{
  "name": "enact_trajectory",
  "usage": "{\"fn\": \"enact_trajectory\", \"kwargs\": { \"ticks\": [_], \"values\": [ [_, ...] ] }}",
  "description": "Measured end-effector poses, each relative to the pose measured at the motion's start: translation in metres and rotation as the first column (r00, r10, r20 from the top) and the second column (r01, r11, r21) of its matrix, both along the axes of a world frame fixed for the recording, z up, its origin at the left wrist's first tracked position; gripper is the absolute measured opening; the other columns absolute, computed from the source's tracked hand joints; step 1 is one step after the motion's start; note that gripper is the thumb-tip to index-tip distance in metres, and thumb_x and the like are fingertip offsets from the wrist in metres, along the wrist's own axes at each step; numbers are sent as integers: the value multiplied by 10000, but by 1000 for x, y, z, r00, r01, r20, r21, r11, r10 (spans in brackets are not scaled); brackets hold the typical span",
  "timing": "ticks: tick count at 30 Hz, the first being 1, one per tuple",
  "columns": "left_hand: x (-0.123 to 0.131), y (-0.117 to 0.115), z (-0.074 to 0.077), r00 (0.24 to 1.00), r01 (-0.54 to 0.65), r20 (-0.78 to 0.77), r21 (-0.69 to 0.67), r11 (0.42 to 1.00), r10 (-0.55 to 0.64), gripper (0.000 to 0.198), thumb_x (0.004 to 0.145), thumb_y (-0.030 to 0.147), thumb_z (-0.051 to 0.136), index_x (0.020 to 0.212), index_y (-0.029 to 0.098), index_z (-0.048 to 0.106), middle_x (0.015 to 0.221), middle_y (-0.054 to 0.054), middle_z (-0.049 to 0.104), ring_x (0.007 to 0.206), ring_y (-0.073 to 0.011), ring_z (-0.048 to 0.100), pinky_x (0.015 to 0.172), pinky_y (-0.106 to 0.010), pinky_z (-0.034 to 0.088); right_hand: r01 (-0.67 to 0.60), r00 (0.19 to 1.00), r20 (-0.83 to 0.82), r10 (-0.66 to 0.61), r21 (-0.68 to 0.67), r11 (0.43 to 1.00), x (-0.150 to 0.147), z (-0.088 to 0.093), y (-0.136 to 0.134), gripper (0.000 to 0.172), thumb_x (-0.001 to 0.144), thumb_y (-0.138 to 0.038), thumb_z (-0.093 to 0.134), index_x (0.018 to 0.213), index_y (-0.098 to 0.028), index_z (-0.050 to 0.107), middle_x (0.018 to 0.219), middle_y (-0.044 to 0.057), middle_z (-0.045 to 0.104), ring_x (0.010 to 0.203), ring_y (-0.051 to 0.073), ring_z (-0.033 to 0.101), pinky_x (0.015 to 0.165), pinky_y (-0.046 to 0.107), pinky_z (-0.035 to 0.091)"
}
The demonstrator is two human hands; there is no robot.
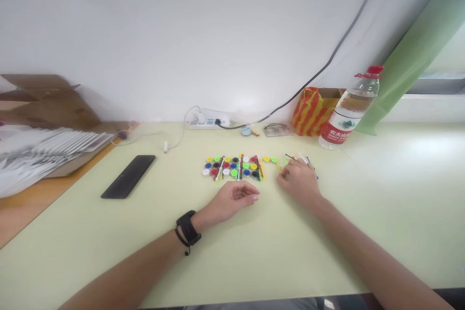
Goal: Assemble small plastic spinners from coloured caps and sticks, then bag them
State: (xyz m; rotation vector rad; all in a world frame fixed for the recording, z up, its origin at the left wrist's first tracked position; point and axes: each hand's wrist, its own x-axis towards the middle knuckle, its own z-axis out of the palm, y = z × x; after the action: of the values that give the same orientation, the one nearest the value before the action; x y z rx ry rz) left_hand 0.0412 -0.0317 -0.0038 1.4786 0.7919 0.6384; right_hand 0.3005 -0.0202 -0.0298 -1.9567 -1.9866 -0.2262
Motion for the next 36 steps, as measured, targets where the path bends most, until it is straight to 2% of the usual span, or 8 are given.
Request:
{"fn": "enact_trajectory", "kwargs": {
  "ticks": [5, 9, 12, 15, 17, 24, 36],
  "values": [
    [0, 0, 0, 1000, 5, -5, 0, 1000, -5, 282, 832, 391, 796, 980, 156, 753, 931, -69, 720, 900, -177, 664, 844, -299, 527, 24, 999, 42, -25, 6, 1000, 2, -1, 3, 193, 832, -220, 544, 648, -196, 597, 863, 84, 705, 927, 267, 604, 830, 419, 359],
    [0, 0, 1, 1000, 5, -3, 6, 1000, -5, 299, 825, 411, 797, 973, 155, 755, 917, -73, 720, 888, -185, 665, 832, -312, 532, 43, 998, 31, -46, 72, 996, 9, -2, 4, 178, 878, -218, 494, 708, -206, 546, 875, 100, 688, 892, 272, 613, 769, 394, 366],
    [-1, 0, 1, 1000, 4, -8, 5, 1000, -4, 293, 826, 408, 797, 970, 157, 756, 919, -71, 721, 883, -180, 665, 833, -306, 530, 35, 995, -97, -23, 121, 992, 13, 1, 3, 164, 947, -241, 421, 803, -219, 497, 854, 96, 660, 822, 257, 611, 705, 361, 374],
    [-1, 1, 0, 1000, 10, 3, 9, 1000, -10, 288, 827, 405, 797, 973, 160, 757, 923, -70, 722, 886, -180, 665, 832, -302, 531, -43, 954, -293, 68, 91, 995, 13, 7, -1, 152, 1007, -297, 360, 907, -230, 453, 796, 56, 630, 699, 228, 583, 620, 324, 361],
    [-1, 1, -1, 1000, 10, 6, 10, 1000, -10, 286, 830, 402, 796, 975, 159, 757, 923, -70, 720, 887, -178, 664, 833, -300, 530, -78, 934, -345, 96, 66, 995, 9, 10, -4, 150, 1020, -309, 342, 929, -235, 435, 758, 39, 609, 662, 225, 567, 599, 315, 345],
    [-2, 1, -2, 1000, 18, 2, 15, 1000, -18, 278, 848, 394, 782, 998, 162, 754, 943, -70, 724, 908, -178, 666, 849, -298, 528, -82, 947, -312, 70, -24, 996, 6, 7, -3, 161, 1006, -289, 362, 870, -239, 431, 711, 36, 593, 647, 226, 557, 573, 306, 298],
    [-1, 1, -3, 1000, 16, -1, 32, 999, -16, 297, 835, 421, 788, 983, 164, 760, 938, -80, 735, 895, -189, 676, 839, -312, 544, -101, 957, -274, 95, -9, 995, 16, 2, 0, 168, 1003, -297, 377, 867, -239, 458, 708, 41, 620, 649, 231, 581, 580, 299, 298]
  ]
}}
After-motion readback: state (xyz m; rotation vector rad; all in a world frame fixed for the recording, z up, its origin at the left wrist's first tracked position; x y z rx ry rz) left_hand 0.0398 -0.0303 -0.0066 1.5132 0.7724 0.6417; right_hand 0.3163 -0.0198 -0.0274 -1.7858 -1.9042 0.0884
